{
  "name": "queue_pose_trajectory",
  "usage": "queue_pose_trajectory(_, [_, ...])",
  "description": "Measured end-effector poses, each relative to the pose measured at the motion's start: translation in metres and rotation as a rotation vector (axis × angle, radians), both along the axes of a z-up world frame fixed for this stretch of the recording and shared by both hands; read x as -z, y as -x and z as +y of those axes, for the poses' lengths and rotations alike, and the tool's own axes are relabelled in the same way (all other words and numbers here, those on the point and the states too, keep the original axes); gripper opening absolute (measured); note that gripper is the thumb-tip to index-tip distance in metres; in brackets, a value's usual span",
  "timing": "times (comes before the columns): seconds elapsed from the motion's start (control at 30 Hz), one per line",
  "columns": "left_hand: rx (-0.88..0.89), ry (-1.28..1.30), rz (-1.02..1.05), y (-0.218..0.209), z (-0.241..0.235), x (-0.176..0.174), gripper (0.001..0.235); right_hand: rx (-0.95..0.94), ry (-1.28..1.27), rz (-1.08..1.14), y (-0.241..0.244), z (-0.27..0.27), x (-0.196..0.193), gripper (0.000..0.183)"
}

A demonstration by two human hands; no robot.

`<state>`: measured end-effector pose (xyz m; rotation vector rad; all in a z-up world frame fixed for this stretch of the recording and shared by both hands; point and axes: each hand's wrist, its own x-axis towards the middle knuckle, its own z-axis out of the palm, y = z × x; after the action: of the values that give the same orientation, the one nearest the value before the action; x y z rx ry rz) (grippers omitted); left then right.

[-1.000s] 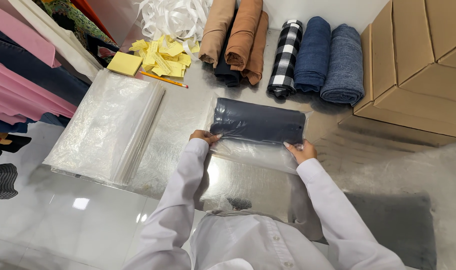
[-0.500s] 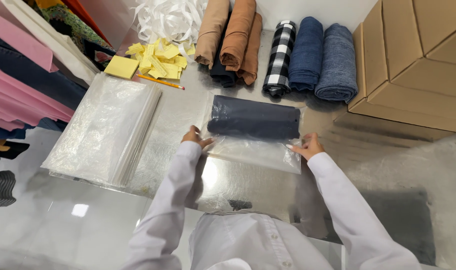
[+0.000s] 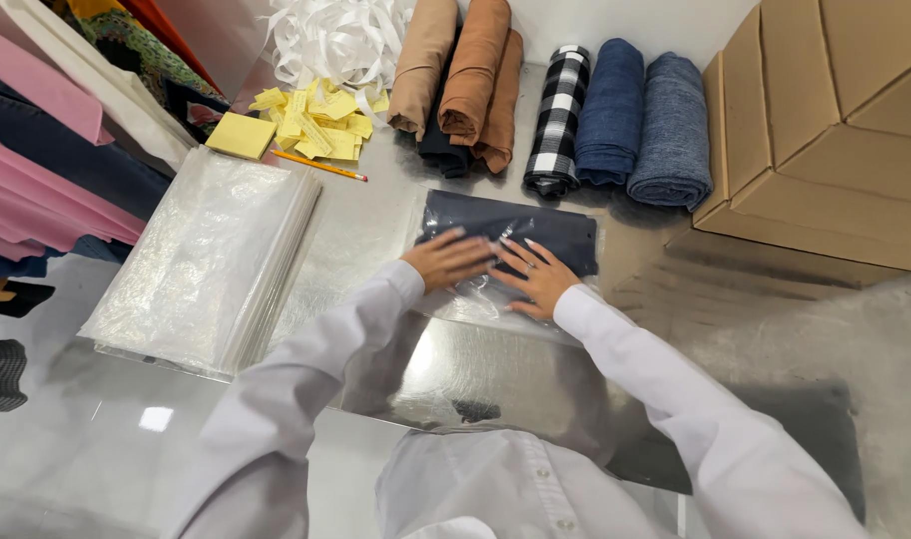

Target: The person places a folded dark garment into a clear plastic bag on a metal table, seals the bag, and then places it into a cardboard box. The person closes the box and ties a white ribbon around it.

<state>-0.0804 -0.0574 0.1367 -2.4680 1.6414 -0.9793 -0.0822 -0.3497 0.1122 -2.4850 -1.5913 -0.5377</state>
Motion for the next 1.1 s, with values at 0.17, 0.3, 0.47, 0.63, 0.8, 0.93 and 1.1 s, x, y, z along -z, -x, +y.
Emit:
queue_pose_trajectory(0.17, [0.086, 0.017, 0.092, 0.002, 0.013, 0.06, 0.045, -0.026, 0.024, -0.111, 0.003, -0.008, 0.013, 0.057])
queue_pose_trajectory(0.3, [0.114, 0.1, 0.216, 0.007, 0.014, 0.059, 0.041, -0.01, 0.045, -0.102, 0.008, -0.015, 0.025, 0.055])
queue_pose_trajectory(0.47, [0.171, 0.179, 0.259, 0.008, 0.023, 0.096, 0.038, -0.107, 0.038, 0.014, 0.011, -0.024, 0.029, 0.055])
queue_pose_trajectory(0.63, [0.23, 0.263, 0.37, 0.005, 0.019, 0.084, 0.036, -0.158, 0.054, 0.123, 0.007, -0.031, 0.045, 0.058])
queue_pose_trajectory(0.8, [0.265, 0.257, 0.555, 0.006, 0.022, 0.06, 0.044, -0.168, 0.064, 0.269, 0.007, -0.032, 0.049, 0.059])
queue_pose_trajectory(0.93, [0.253, 0.232, 0.566, 0.007, 0.026, 0.065, 0.044, -0.136, 0.061, 0.284, 0.013, -0.053, 0.049, 0.06])
queue_pose_trajectory(1.1, [0.188, 0.192, 0.565, 0.01, 0.037, 0.064, 0.053, -0.002, 0.07, 0.315, 0.025, -0.081, 0.053, 0.06])
